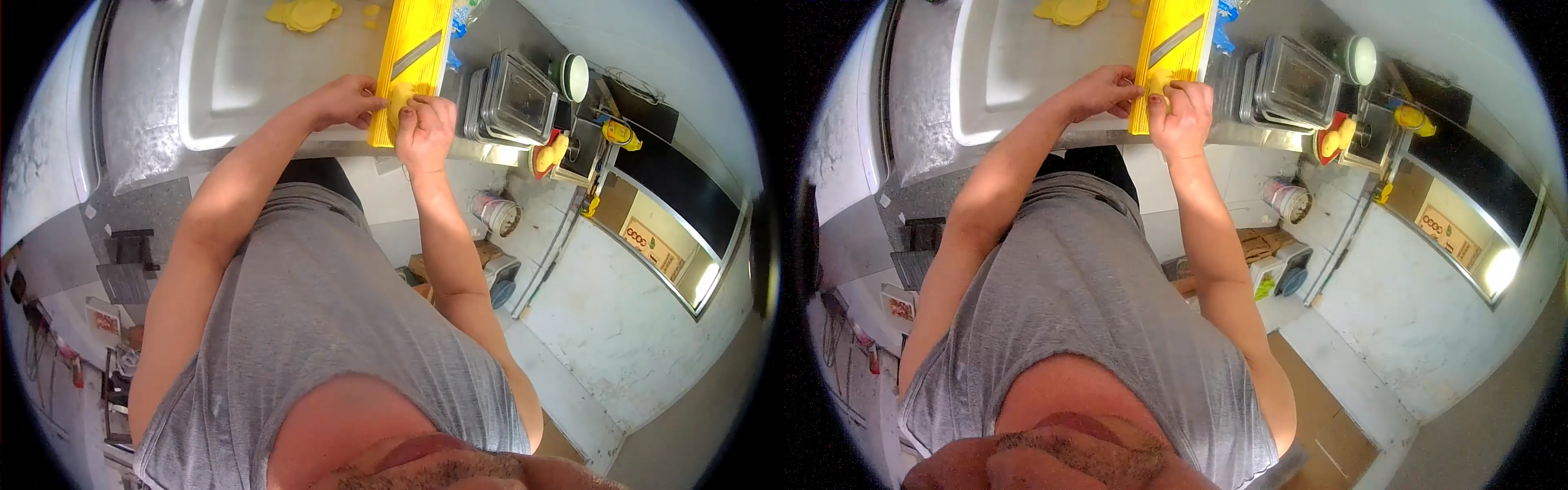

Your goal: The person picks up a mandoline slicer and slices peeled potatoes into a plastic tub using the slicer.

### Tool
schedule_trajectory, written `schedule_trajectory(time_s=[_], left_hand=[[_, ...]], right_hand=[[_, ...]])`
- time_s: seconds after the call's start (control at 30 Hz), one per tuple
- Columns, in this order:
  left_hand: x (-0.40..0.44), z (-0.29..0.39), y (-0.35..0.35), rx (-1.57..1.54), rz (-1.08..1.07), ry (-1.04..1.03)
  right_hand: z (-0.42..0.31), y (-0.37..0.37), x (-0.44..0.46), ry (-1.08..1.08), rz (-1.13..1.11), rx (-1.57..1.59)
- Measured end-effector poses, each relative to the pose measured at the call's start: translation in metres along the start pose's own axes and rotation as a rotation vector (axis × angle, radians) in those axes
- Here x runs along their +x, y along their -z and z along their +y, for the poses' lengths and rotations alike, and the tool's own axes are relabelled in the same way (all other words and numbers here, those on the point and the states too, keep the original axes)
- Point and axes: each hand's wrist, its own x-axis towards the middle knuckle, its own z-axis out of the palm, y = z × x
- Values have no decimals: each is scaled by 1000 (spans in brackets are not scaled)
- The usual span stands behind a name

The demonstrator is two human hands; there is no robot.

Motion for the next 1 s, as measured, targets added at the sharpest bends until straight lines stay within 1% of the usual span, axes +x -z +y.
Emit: schedule_trajectory(time_s=[0.23,0.33,0.43,0.47,0.5,0.53,0.57,0.67,0.7,0.77,0.8,0.83,0.87,0.9,1.0], left_hand=[[1,-2,1,-6,0,-1],[4,-7,4,-12,-26,-7],[4,-9,2,-22,-28,-20],[2,-8,3,-21,-19,-27],[0,-7,3,-23,-20,-25],[-2,-5,3,-24,-23,-27],[-3,-3,3,-25,-27,-32],[2,-7,3,-3,7,-20],[2,-7,3,-23,-3,-27],[0,-5,3,-70,-27,-46],[-2,-4,1,-84,-12,-52],[-3,-4,-1,-101,2,-57],[-3,-3,0,-115,23,-64],[0,-4,3,-101,0,-65],[7,-14,4,-89,-62,-48]], right_hand=[[-2,3,-1,7,-44,-15],[4,-6,12,11,2,-32],[41,-36,56,106,-22,-149],[35,-39,84,143,36,-156],[58,-53,101,124,17,-155],[54,-58,123,80,99,-141],[64,-66,142,70,74,-167],[83,-81,168,110,100,-199],[81,-76,161,44,45,-207],[54,-53,131,15,-3,-137],[41,-38,112,67,-33,-101],[38,-35,88,76,31,-88],[24,-18,68,118,-57,-89],[15,-10,45,15,-85,-48],[-2,5,5,-45,-76,31]])
